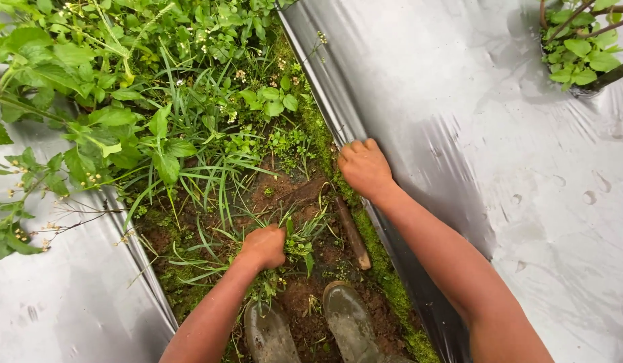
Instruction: The person uses a hand hoe to loosen soil and remove weeds from a narrow strip between plastic-covered garden beds. They pull the weeds by hand and clear the area, occasionally adjusting the plastic sheeting around the base of nearby plants.
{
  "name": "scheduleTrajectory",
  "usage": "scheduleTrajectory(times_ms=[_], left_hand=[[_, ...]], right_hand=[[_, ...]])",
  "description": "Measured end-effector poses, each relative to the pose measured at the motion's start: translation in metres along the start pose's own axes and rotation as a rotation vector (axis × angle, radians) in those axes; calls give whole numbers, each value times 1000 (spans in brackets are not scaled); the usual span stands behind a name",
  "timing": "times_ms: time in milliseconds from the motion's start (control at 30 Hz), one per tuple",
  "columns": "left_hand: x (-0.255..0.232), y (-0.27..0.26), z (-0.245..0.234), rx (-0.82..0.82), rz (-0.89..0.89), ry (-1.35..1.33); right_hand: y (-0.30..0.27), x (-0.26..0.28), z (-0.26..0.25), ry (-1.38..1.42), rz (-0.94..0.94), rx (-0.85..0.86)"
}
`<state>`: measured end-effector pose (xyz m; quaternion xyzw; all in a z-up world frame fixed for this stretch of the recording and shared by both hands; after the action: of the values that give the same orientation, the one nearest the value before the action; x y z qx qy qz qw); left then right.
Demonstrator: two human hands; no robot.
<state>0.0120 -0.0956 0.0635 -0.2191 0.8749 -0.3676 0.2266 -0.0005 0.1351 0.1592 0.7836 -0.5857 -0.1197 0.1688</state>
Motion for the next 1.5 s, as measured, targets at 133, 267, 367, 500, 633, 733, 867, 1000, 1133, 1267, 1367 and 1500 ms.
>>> scheduleTrajectory(times_ms=[133, 267, 367, 500, 633, 733, 867, 1000, 1133, 1267, 1367, 1500], left_hand=[[11, -4, 2, -28, -26, -43], [24, -7, -8, -88, -55, -75], [39, 7, 4, -122, -86, -96], [50, 6, -7, -199, -114, -286], [61, 30, -3, -333, -158, -582], [47, 19, -26, -405, -149, -671], [13, -3, -63, -500, -128, -793], [-29, -29, -93, -592, -100, -998], [-72, -56, -116, -662, -57, -1221], [-127, -95, -164, -516, -28, -1321], [-183, -129, -193, -419, 98, -1365], [-226, -108, -177, -293, 275, -1396]], right_hand=[[1, -27, 40, 196, 152, -29], [8, -21, 31, 147, 117, -20], [0, 6, 40, 34, -18, 117], [12, 3, 11, 405, 300, 121], [8, 21, -46, 1077, 866, 18], [-5, 37, -64, 1128, 797, -248], [14, 67, -112, 1126, 583, -235], [35, 92, -177, 1034, 438, -123], [25, 100, -224, 1026, 493, -90], [4, 97, -244, 797, 522, -35], [-27, 81, -268, 734, 583, -202], [-61, 78, -313, 736, 556, -351]])
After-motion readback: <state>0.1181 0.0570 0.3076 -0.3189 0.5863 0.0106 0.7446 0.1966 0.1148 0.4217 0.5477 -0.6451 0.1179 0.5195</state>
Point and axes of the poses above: each hand's wrist, its own y-axis towards the middle knuckle, its own z-axis out of the palm, x = y × z, the point moved 10 cm from there along y, towards the middle knuckle, and after that the axes turned 15 degrees about y, right-handed, at the moved point
